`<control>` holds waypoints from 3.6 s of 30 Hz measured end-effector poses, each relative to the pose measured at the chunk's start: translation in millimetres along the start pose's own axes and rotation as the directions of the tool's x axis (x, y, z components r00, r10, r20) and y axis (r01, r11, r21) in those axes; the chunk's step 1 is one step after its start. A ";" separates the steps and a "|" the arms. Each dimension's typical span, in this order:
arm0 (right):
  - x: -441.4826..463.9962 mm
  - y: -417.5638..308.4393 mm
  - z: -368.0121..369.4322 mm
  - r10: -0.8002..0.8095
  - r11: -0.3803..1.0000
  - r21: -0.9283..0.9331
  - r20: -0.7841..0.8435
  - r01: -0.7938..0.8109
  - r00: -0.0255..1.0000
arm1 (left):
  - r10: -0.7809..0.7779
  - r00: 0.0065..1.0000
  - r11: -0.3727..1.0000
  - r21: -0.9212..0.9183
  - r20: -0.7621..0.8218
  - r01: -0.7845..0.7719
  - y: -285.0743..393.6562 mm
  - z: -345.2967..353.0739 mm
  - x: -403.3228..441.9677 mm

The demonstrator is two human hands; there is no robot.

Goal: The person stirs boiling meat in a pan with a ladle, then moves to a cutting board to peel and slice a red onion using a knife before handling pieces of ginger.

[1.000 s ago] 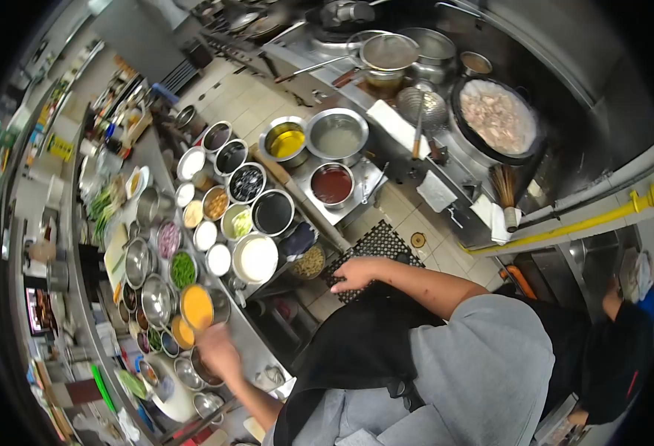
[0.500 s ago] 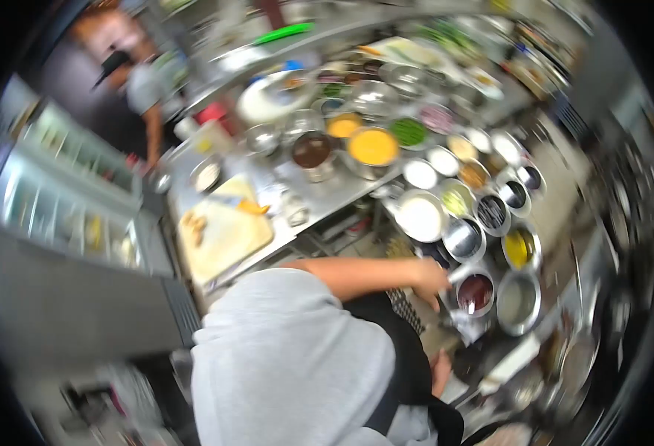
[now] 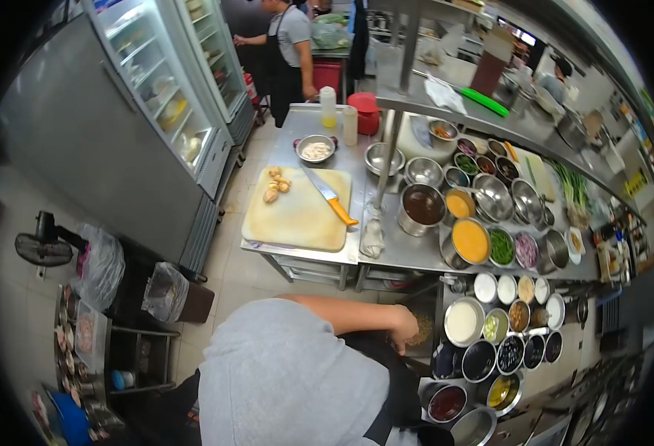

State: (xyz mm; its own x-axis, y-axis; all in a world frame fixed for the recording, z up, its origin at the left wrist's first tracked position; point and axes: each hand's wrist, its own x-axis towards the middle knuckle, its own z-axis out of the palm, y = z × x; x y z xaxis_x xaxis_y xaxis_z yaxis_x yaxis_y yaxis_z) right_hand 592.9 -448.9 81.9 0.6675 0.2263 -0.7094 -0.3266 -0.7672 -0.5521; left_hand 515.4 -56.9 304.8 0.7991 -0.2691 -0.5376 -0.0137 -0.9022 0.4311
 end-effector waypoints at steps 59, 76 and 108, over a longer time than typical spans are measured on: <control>-79.8 -294.8 89.2 -0.599 0.649 0.562 -0.038 0.512 0.800 | -0.195 0.886 -0.208 -0.865 -0.420 -0.456 -109.0 64.2 5.9; -95.4 -262.7 80.7 -0.568 0.501 0.865 0.313 0.018 0.761 | -0.421 0.593 0.613 -0.697 -0.686 -0.372 -95.1 100.1 26.0; -129.0 -266.0 53.5 -0.521 0.250 0.761 -0.416 0.599 0.746 | -0.164 0.508 0.694 -0.465 -0.846 -0.550 17.6 -12.0 -15.1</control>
State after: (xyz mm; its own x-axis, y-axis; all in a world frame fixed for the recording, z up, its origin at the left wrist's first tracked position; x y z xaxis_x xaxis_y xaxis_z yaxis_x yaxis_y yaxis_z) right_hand 557.9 -241.9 296.9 0.9460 0.3188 -0.0594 -0.1913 0.4008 -0.8959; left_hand 510.3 -64.7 329.3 0.9163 0.2963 0.2693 -0.1700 -0.3211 0.9316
